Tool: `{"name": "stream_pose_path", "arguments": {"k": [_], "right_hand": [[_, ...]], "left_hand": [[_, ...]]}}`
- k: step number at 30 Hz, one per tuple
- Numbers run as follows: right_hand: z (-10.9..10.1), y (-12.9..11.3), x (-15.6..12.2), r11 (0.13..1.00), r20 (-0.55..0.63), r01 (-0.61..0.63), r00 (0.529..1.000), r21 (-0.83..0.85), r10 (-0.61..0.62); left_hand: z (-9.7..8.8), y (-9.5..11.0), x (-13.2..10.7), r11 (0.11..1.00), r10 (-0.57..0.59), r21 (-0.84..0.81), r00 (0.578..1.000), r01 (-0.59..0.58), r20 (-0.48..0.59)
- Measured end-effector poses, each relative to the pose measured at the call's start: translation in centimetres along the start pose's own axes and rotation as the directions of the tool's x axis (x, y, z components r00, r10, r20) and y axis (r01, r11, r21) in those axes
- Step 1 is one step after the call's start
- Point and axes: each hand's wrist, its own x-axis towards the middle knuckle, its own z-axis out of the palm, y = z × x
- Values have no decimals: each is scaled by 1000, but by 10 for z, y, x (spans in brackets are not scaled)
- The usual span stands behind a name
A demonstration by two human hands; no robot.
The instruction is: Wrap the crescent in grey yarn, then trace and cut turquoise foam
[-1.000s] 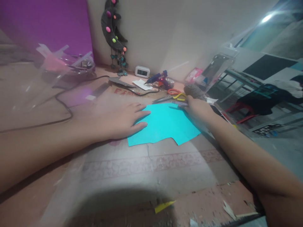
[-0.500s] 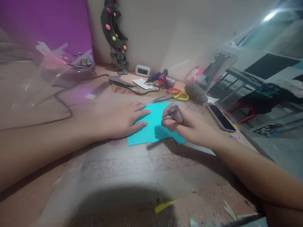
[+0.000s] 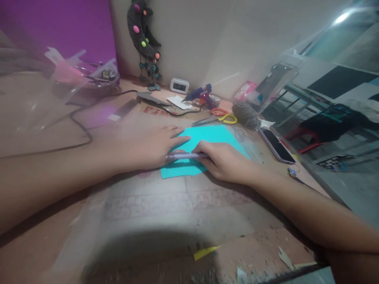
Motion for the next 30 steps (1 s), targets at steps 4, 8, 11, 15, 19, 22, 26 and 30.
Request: {"name": "stream_pose_path", "arguments": {"k": [4,8,11,15,19,22,26,30], "right_hand": [[0,4,0,989,46,97,994,110,-102],[-1,2,0,997,28,75,997,34,-76],[0,-1,1,996,33,88,996,28,-89],[-1,-2,3,998,47,62,997,-8,-61],[-3,0,3,999,73,52,996,-8,-51],[-4,1,2,998,83,63,994,20,-65],[-7,3,2,999,77,25,997,-24,-23],[-10,4,2,999,95,43,995,-24,-41]], "left_hand": [[-3,4,0,1000,10,27,1000,-10,17],[-3,5,0,1000,-5,31,1000,4,25],[-2,4,1,999,-10,52,1000,9,18],[-4,6,2,999,-25,47,999,23,44],[-6,7,3,999,-39,29,998,37,52],[-7,8,3,999,-45,28,998,43,55],[-11,10,2,997,-73,18,993,72,91],[-10,9,2,999,-48,15,996,47,76]]}}
